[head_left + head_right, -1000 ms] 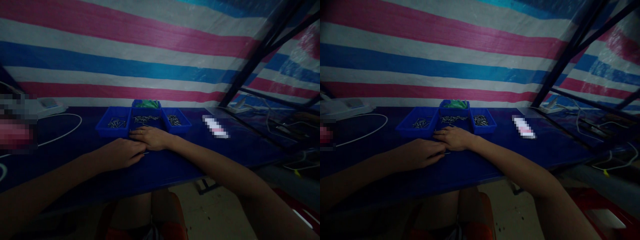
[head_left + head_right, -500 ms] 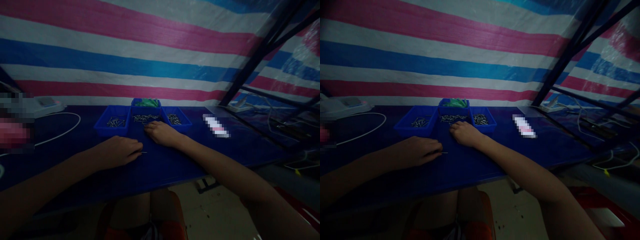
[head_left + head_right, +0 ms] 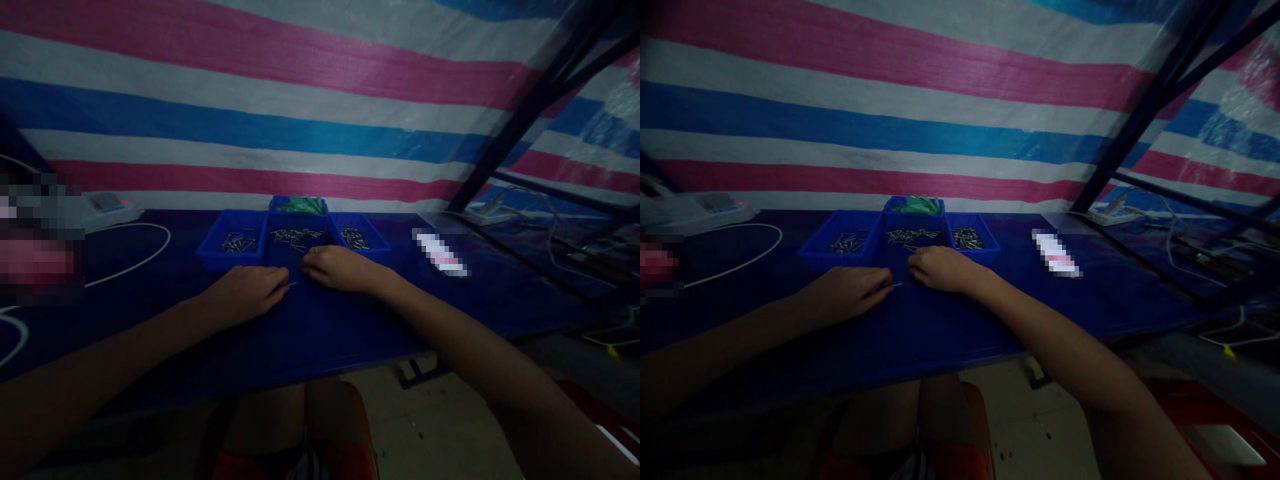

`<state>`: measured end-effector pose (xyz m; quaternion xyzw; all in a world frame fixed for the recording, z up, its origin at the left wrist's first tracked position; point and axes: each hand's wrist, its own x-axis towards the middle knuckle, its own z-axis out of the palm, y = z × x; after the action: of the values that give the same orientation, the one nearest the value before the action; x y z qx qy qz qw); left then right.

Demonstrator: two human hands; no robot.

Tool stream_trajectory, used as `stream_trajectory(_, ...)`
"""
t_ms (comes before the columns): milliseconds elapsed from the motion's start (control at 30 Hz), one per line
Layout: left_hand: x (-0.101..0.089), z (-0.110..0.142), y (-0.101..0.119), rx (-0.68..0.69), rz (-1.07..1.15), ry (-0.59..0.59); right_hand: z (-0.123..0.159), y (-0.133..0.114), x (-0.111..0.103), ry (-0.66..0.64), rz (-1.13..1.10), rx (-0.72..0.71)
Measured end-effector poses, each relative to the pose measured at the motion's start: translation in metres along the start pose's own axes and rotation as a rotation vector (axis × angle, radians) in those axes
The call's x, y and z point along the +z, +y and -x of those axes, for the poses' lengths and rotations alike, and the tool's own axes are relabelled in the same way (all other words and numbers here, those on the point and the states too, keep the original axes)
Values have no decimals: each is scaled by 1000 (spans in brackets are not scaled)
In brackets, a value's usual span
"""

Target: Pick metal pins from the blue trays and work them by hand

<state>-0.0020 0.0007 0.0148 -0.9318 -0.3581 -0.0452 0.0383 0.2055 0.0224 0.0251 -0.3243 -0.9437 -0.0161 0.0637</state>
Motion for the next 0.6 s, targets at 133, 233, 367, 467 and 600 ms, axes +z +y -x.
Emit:
stream_trajectory(133,-1,1,-1,20,4,-13,0,-2,3,-23,-3,32)
stream_trajectory(233,-1,1,-2,30,9,-27,-1,-5,9,32,-14,60)
stream_trajectory(367,-1,1,-3,28,9,-32,-2,-4,16,99,-42,35)
stream_trajectory(467,-2,1,-2,21,6,-44,-2,-2,13,130,-27,21)
stream_trajectory(600,-1,1,-2,14,5,-43,0,-8,-3,214,-4,-48)
